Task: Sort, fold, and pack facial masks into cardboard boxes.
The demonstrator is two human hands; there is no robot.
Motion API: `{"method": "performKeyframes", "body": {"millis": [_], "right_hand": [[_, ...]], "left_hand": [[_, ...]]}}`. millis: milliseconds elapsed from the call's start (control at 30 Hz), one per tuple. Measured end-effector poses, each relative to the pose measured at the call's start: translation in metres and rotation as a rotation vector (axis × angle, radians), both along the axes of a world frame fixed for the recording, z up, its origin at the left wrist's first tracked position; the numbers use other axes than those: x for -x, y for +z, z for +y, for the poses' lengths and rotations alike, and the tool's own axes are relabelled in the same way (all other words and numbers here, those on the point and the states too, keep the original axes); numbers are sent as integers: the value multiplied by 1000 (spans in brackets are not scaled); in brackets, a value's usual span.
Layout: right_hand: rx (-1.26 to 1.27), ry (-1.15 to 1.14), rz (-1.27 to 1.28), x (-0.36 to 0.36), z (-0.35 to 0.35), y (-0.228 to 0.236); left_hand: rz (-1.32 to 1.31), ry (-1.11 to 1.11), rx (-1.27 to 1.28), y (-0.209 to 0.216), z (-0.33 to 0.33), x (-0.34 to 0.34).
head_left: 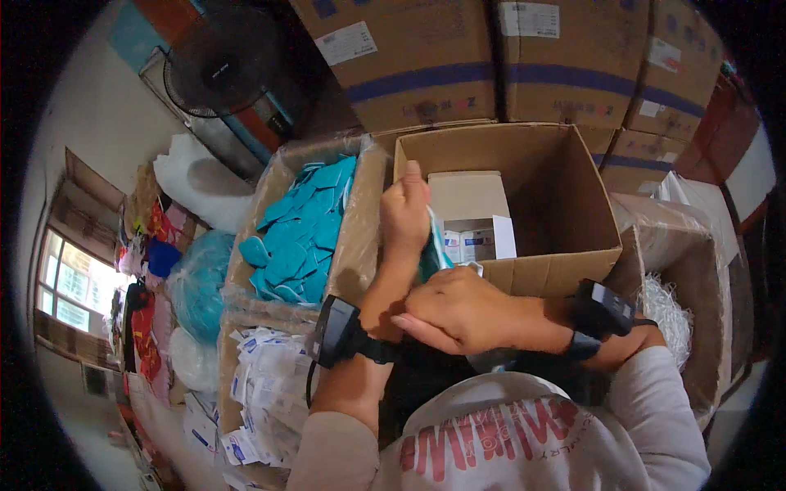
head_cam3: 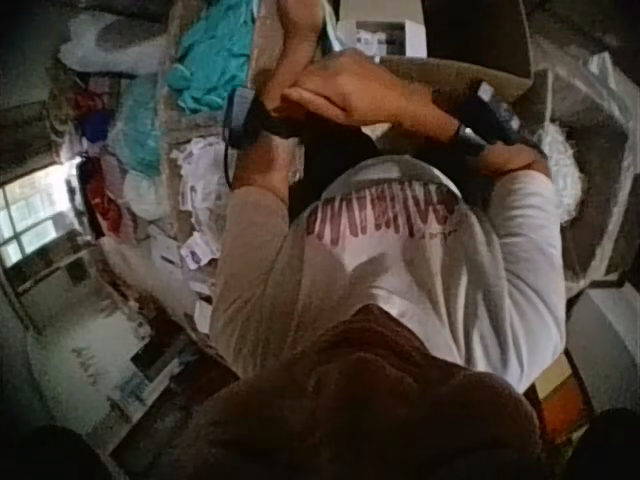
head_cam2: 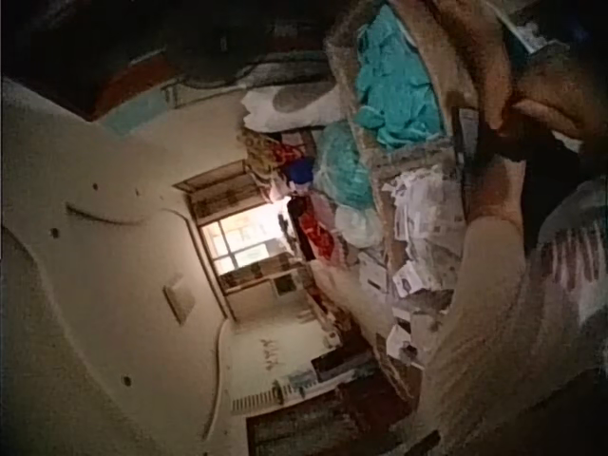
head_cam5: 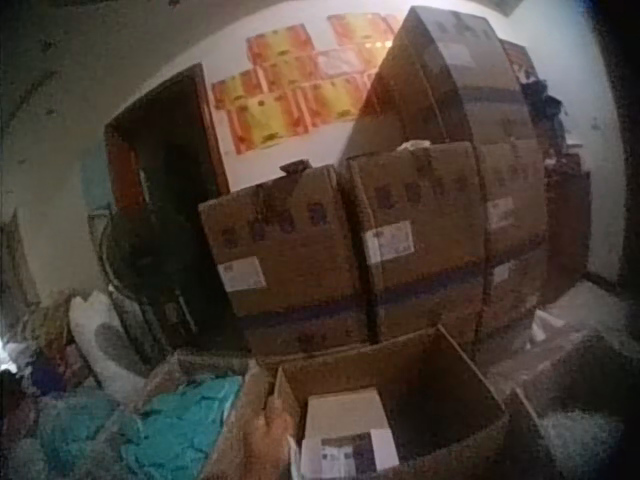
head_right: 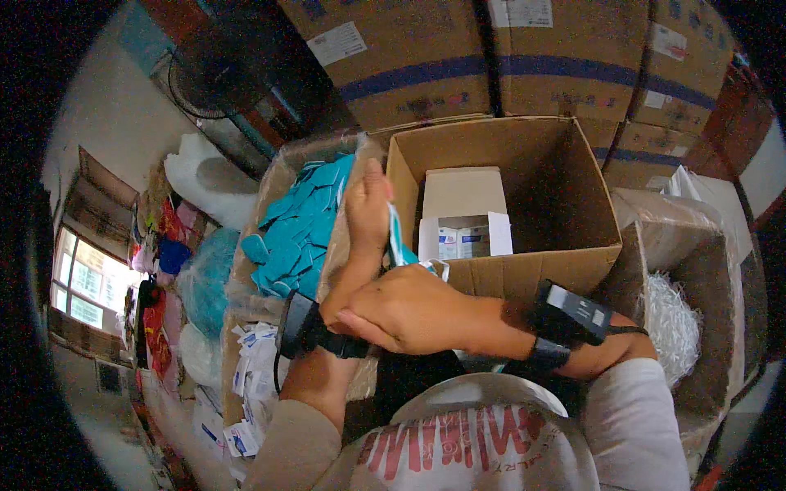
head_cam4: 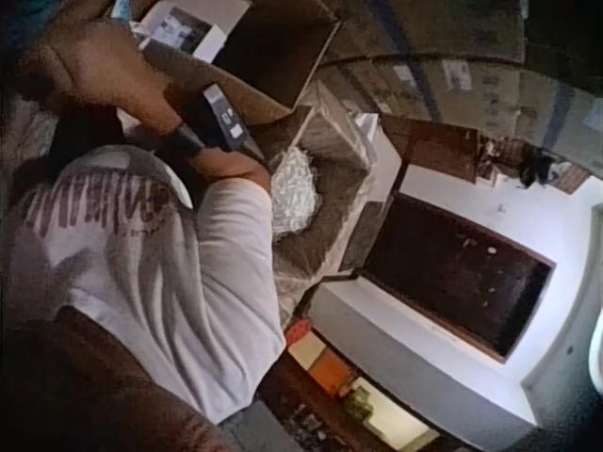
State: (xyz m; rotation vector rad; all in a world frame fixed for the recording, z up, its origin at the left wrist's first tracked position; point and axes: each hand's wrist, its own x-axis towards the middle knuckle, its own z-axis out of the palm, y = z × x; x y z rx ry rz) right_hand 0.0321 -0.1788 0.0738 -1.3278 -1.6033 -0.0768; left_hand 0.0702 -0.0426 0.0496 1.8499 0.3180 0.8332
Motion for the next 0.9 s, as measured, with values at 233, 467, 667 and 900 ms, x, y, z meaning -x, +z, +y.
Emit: {"method": "performKeyframes", "body": {"millis": [233, 467, 667, 900], "right_hand": [[306, 500, -269, 18, -38, 30], [-73, -236, 642, -70, -25, -2], [198, 9, 974, -50, 22, -31], [445, 129, 1293, 13, 9, -62]], "left_hand": [[-270, 527, -164, -35, 84, -47], [8, 42, 420, 9, 79, 10], [-33, 120, 358, 17, 48, 18], [-156, 406, 271, 7, 53, 29]]}}
